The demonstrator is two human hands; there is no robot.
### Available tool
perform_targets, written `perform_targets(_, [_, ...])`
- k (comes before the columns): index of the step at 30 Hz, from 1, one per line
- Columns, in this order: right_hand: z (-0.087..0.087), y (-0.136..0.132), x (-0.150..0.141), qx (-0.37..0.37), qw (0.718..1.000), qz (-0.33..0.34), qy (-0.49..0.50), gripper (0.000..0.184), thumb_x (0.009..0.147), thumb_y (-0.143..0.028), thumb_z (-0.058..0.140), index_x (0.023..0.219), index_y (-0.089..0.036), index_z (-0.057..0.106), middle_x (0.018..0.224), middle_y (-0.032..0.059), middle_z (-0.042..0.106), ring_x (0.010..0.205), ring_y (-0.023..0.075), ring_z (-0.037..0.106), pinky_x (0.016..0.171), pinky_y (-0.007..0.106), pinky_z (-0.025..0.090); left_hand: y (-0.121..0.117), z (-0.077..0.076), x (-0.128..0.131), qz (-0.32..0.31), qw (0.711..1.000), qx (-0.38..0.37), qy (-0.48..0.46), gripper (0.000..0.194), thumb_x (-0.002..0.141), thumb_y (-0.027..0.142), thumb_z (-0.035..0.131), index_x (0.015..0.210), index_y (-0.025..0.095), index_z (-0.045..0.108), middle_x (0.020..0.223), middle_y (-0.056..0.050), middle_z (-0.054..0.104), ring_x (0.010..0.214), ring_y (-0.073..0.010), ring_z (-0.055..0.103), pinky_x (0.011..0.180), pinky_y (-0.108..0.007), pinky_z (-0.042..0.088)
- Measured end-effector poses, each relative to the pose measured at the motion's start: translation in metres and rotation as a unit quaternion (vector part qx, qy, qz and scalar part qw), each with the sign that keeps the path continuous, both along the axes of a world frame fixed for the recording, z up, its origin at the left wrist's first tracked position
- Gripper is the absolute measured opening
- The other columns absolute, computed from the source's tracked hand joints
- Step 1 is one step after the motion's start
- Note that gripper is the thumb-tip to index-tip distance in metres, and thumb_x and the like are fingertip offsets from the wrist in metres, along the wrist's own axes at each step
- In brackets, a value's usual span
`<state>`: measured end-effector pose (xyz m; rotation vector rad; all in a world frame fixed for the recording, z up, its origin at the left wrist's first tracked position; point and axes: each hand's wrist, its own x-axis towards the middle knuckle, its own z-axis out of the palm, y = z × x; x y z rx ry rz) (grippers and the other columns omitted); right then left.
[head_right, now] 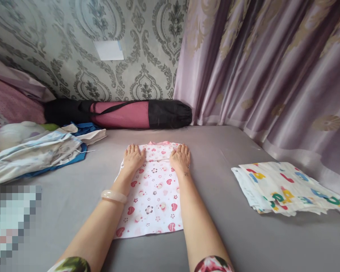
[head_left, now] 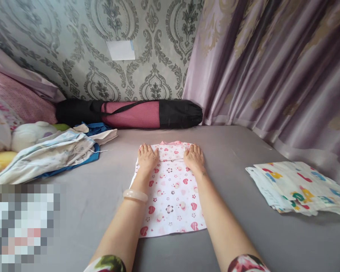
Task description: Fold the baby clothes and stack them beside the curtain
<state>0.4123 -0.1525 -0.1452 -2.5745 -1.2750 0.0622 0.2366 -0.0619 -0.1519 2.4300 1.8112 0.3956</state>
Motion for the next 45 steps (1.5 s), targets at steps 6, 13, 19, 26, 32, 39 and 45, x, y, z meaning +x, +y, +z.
perform_targets(6, [0.009, 0.001, -0.004, 0.011, 1.000, 0.017, -0.012, 0.055, 0.100, -0.030, 0.026, 0.150, -0.009, 0.036, 0.158, 0.0151, 0.029, 0.147, 0.0272, 0.023, 0.118, 0.045, 0.014, 0.000, 0.007, 0.004, -0.012, 1.000, 0.014, -0.012, 0.065, 0.098, 0.043, 0.026, 0.141, -0.003, 0.043, 0.149, -0.026, 0.041, 0.143, -0.0347, 0.033, 0.117, -0.046, 0.024])
perform_targets(13, [0.003, 0.007, -0.030, 0.035, 0.990, 0.129, -0.045, 0.055, 0.101, -0.034, 0.024, 0.152, -0.015, 0.033, 0.160, 0.0088, 0.028, 0.148, 0.0248, 0.019, 0.119, 0.045, 0.009, -0.020, 0.004, 0.028, -0.137, 0.990, 0.035, 0.011, 0.060, 0.100, 0.040, 0.025, 0.148, 0.008, 0.039, 0.155, -0.015, 0.036, 0.147, -0.0317, 0.025, 0.120, -0.047, 0.016])
perform_targets(19, [-0.008, 0.007, -0.032, 0.024, 0.991, 0.119, -0.050, 0.055, 0.101, -0.035, 0.024, 0.151, -0.014, 0.036, 0.158, 0.0067, 0.032, 0.147, 0.0255, 0.022, 0.119, 0.044, 0.011, -0.024, -0.001, 0.029, -0.148, 0.988, 0.015, 0.042, 0.058, 0.100, 0.041, 0.024, 0.148, 0.012, 0.040, 0.155, -0.015, 0.036, 0.145, -0.0304, 0.030, 0.119, -0.048, 0.017])
perform_targets(26, [-0.004, 0.008, -0.032, -0.006, 0.992, 0.119, -0.043, 0.056, 0.101, -0.036, 0.021, 0.153, -0.016, 0.033, 0.160, 0.0043, 0.028, 0.147, 0.0251, 0.021, 0.119, 0.045, 0.011, -0.023, 0.001, 0.029, -0.149, 0.989, -0.003, 0.016, 0.058, 0.099, 0.040, 0.027, 0.148, 0.011, 0.039, 0.155, -0.016, 0.036, 0.145, -0.0313, 0.030, 0.118, -0.049, 0.017])
perform_targets(32, [0.009, 0.010, -0.030, -0.072, 0.989, 0.126, 0.005, 0.059, 0.101, -0.038, 0.017, 0.156, -0.015, 0.024, 0.163, 0.0041, 0.017, 0.150, 0.0271, 0.011, 0.120, 0.048, 0.009, -0.017, 0.001, 0.025, -0.158, 0.986, -0.012, -0.058, 0.049, 0.094, 0.033, 0.040, 0.138, 0.015, 0.051, 0.151, -0.014, 0.043, 0.141, -0.0292, 0.035, 0.118, -0.047, 0.020])
perform_targets(39, [0.025, 0.018, -0.028, -0.078, 0.985, 0.151, -0.035, 0.058, 0.101, -0.038, 0.021, 0.153, -0.012, 0.030, 0.161, 0.0107, 0.023, 0.149, 0.0242, 0.016, 0.120, 0.048, 0.005, 0.004, 0.011, 0.015, -0.105, 0.932, -0.115, -0.327, 0.043, 0.090, 0.023, 0.044, 0.130, 0.014, 0.057, 0.133, -0.013, 0.062, 0.123, -0.0229, 0.057, 0.106, -0.036, 0.042])
perform_targets(45, [0.007, 0.034, -0.034, -0.056, 0.986, 0.148, -0.048, 0.064, 0.102, -0.041, 0.019, 0.152, -0.003, 0.029, 0.160, 0.0153, 0.025, 0.149, 0.0241, 0.017, 0.120, 0.040, 0.009, 0.014, 0.016, 0.005, -0.059, 0.869, -0.147, -0.468, 0.040, 0.090, 0.020, 0.045, 0.125, 0.010, 0.060, 0.130, -0.014, 0.063, 0.120, -0.0221, 0.060, 0.104, -0.035, 0.045])
